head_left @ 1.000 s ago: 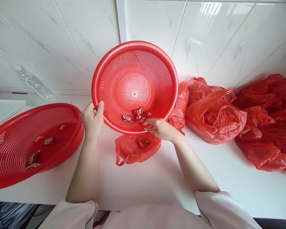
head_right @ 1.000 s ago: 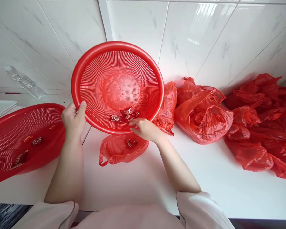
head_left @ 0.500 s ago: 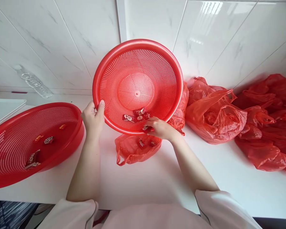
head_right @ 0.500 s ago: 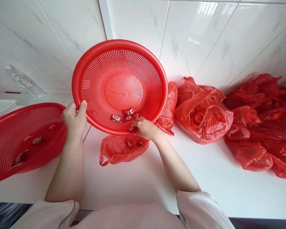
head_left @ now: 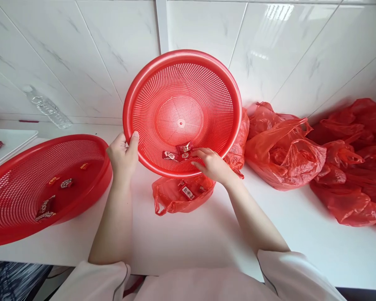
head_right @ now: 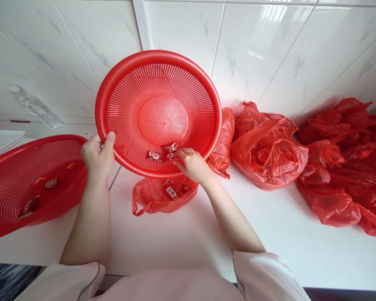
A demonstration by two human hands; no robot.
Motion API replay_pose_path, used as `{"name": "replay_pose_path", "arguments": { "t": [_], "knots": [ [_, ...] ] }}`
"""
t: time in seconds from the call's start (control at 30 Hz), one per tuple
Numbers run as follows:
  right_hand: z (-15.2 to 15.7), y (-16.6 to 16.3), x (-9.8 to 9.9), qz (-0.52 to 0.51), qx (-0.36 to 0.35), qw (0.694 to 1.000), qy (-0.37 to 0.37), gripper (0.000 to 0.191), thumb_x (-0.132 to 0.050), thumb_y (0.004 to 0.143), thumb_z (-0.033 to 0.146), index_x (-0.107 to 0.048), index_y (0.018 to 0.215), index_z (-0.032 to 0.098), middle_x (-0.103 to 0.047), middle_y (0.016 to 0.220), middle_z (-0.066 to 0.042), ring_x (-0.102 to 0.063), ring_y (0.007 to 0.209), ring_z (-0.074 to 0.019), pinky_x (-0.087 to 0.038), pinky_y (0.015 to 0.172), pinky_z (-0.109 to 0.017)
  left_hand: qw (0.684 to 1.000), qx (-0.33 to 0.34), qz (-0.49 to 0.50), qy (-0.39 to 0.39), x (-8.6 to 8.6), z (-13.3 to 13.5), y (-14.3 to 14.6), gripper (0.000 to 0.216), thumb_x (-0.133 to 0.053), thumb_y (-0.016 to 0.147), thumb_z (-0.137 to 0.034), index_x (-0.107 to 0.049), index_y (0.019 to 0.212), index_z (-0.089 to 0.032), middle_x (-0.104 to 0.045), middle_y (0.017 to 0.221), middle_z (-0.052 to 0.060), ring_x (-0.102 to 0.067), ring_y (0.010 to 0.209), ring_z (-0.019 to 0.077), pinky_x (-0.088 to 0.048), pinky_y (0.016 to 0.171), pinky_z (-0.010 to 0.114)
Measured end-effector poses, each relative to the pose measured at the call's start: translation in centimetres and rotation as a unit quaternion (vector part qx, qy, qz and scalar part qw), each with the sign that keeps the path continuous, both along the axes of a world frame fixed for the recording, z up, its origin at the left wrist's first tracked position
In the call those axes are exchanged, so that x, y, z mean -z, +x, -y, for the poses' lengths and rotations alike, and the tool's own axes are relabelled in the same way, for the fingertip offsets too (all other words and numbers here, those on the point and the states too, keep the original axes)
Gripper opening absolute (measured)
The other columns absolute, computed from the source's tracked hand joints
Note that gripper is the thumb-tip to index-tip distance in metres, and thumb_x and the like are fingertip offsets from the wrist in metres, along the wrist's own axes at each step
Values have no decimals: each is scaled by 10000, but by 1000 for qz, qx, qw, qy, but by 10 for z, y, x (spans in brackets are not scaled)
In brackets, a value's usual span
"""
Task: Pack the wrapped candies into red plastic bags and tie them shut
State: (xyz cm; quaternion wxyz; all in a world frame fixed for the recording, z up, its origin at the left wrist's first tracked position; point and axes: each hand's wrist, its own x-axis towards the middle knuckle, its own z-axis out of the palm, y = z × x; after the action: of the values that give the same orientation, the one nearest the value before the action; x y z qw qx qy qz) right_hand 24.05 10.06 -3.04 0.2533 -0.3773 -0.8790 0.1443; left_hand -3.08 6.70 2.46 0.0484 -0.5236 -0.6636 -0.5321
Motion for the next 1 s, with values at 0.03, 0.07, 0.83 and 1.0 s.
{"name": "replay_pose_path", "arguments": {
  "t": [0.03,0.07,0.83,1.0],
  "knots": [
    [-2,-1,5,30,33,999,7,340,-546,945,300,-604,1254,171,-569,1350,-146,-536,1230,-293,-434,1032,-463,1000,6,-1,0,-1,2,3,311,-567,874,-415,-522,655,-199,-414,541,-41,-357,527,107,-291,515,259],
    [-5,-2,9,57,59,997,5,361,-561,935,294,-598,1269,161,-545,1383,-159,-511,1259,-318,-414,1046,-494,1000,12,-1,1,-2,3,6,310,-565,877,-413,-522,658,-198,-415,543,-41,-357,527,106,-289,511,257],
    [-1,-3,4,-46,-49,996,-58,258,-481,978,283,-618,1175,190,-659,1179,-109,-630,1071,-208,-482,949,-366,1000,-11,-20,-18,-7,6,4,311,-536,877,-445,-549,683,-203,-403,559,-31,-354,547,117,-295,539,266],
    [-4,-6,16,40,-41,997,-50,417,-570,930,357,-555,1316,199,-528,1399,-139,-503,1270,-283,-411,1050,-496,1000,3,-10,-7,-6,7,11,311,-526,887,-443,-550,692,-202,-447,576,-26,-383,555,118,-313,543,264]
  ]
}}
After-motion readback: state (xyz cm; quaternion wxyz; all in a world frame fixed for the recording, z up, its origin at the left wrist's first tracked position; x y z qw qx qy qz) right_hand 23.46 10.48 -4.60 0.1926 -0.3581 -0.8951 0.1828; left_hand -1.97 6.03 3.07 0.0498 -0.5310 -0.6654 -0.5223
